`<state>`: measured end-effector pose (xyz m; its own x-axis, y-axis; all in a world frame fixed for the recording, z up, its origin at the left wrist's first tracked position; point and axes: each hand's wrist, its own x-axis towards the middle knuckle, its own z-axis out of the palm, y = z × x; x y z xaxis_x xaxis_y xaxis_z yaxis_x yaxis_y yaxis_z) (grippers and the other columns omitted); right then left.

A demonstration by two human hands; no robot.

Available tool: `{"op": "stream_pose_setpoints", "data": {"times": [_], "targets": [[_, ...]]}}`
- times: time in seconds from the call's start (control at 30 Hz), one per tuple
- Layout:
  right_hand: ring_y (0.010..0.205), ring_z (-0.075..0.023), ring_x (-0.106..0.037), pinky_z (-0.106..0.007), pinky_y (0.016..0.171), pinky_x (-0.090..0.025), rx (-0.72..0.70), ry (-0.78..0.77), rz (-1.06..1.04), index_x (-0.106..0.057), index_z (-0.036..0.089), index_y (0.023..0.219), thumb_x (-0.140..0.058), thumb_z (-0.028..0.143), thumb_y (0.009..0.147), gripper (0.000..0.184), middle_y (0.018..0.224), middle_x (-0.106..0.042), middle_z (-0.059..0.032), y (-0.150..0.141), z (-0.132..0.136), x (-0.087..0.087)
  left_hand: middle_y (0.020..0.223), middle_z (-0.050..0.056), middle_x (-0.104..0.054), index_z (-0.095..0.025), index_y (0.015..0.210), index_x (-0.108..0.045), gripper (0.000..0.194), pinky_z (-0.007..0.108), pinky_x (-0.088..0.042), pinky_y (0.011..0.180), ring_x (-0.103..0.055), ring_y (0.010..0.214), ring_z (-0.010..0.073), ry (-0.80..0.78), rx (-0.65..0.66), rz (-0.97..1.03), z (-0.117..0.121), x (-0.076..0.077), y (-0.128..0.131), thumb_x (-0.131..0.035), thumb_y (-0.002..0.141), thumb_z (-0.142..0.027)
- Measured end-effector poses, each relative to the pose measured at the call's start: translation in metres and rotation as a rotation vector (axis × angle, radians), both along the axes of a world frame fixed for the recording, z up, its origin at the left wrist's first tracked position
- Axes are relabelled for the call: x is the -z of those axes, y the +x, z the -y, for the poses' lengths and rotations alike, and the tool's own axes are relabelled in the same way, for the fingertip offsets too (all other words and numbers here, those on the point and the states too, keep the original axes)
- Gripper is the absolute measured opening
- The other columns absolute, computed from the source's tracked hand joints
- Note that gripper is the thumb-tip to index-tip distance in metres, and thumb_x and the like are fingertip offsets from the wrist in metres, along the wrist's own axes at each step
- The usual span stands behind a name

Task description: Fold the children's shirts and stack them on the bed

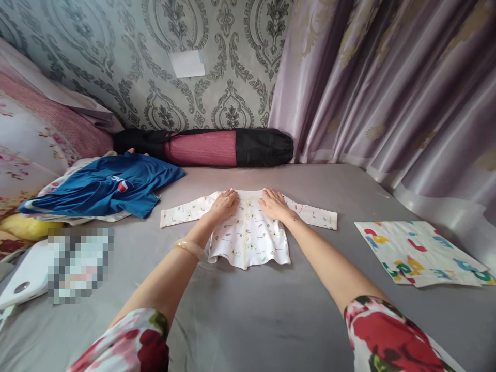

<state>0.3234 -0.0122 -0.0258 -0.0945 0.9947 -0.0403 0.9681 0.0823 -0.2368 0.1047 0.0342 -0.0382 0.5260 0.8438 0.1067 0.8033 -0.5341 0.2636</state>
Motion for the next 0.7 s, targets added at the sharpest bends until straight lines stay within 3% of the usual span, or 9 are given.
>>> {"op": "stream_pose_setpoints", "data": {"times": [0.1, 0.23, 0.4, 0.47, 0.57, 0.7], "targets": [[0.149, -0.0282, -0.012, -0.045, 0.12, -0.005, 0.095, 0.009, 0.029, -0.024, 0.001, 0.152, -0.021, 0.045, 0.101, 0.068, 0.16, -0.018, -0.0183, -0.012, -0.002, 0.01, 0.156, 0.016, -0.033, -0.012, 0.145, -0.039, 0.054, 0.047, -0.019, 0.118, -0.025, 0.146, 0.0285, -0.024, -0.093, -0.08, 0.003, 0.009, 0.01, -0.029, 0.1, -0.04], [0.149, -0.0267, -0.013, -0.046, 0.12, -0.004, 0.124, 0.04, 0.033, -0.023, 0.001, 0.153, -0.02, 0.046, 0.101, 0.068, 0.16, -0.018, -0.0165, -0.015, -0.002, 0.017, 0.16, 0.013, -0.024, -0.012, 0.151, -0.03, 0.061, 0.045, -0.014, 0.12, -0.018, 0.148, 0.0268, -0.025, -0.121, -0.168, 0.006, 0.011, 0.012, -0.021, 0.1, -0.045], [0.148, -0.023, -0.019, -0.041, 0.12, -0.012, 0.109, 0.059, -0.138, -0.032, 0.009, 0.15, -0.026, 0.042, 0.101, 0.06, 0.159, -0.026, -0.012, -0.007, -0.001, 0.006, 0.161, 0.012, -0.023, -0.013, 0.151, -0.028, 0.06, 0.046, -0.016, 0.12, -0.017, 0.149, 0.027, -0.055, -0.128, -0.225, 0.006, 0.007, 0.012, -0.018, 0.101, -0.045], [0.144, -0.0199, -0.029, -0.035, 0.117, -0.022, 0.169, 0.126, -0.241, -0.039, 0.013, 0.147, -0.027, 0.036, 0.101, 0.053, 0.155, -0.036, -0.0101, 0.009, 0.004, -0.005, 0.159, 0.014, -0.026, -0.014, 0.149, -0.032, 0.058, 0.046, -0.019, 0.118, -0.022, 0.147, 0.028, -0.042, -0.114, -0.236, 0.004, 0.003, 0.012, -0.022, 0.101, -0.044], [0.129, -0.0203, -0.05, -0.031, 0.107, -0.036, 0.394, 0.243, -0.288, -0.052, 0.015, 0.136, -0.033, 0.026, 0.098, 0.044, 0.138, -0.057, -0.0114, 0.048, 0.023, -0.018, 0.152, 0.015, -0.04, -0.016, 0.137, -0.047, 0.049, 0.046, -0.03, 0.112, -0.038, 0.139, 0.0295, -0.042, -0.088, -0.254, -0.001, -0.009, 0.015, -0.03, 0.1, -0.042], [0.109, -0.0251, -0.062, -0.034, 0.091, -0.046, 0.648, 0.158, -0.18, -0.069, 0.018, 0.112, -0.041, 0.019, 0.092, 0.034, 0.112, -0.069, -0.0126, 0.105, 0.062, -0.022, 0.131, 0.02, -0.058, -0.011, 0.117, -0.063, 0.042, 0.05, -0.038, 0.103, -0.052, 0.124, 0.0347, -0.053, -0.157, -0.257, -0.006, -0.035, 0.034, -0.035, 0.099, -0.038]]}}
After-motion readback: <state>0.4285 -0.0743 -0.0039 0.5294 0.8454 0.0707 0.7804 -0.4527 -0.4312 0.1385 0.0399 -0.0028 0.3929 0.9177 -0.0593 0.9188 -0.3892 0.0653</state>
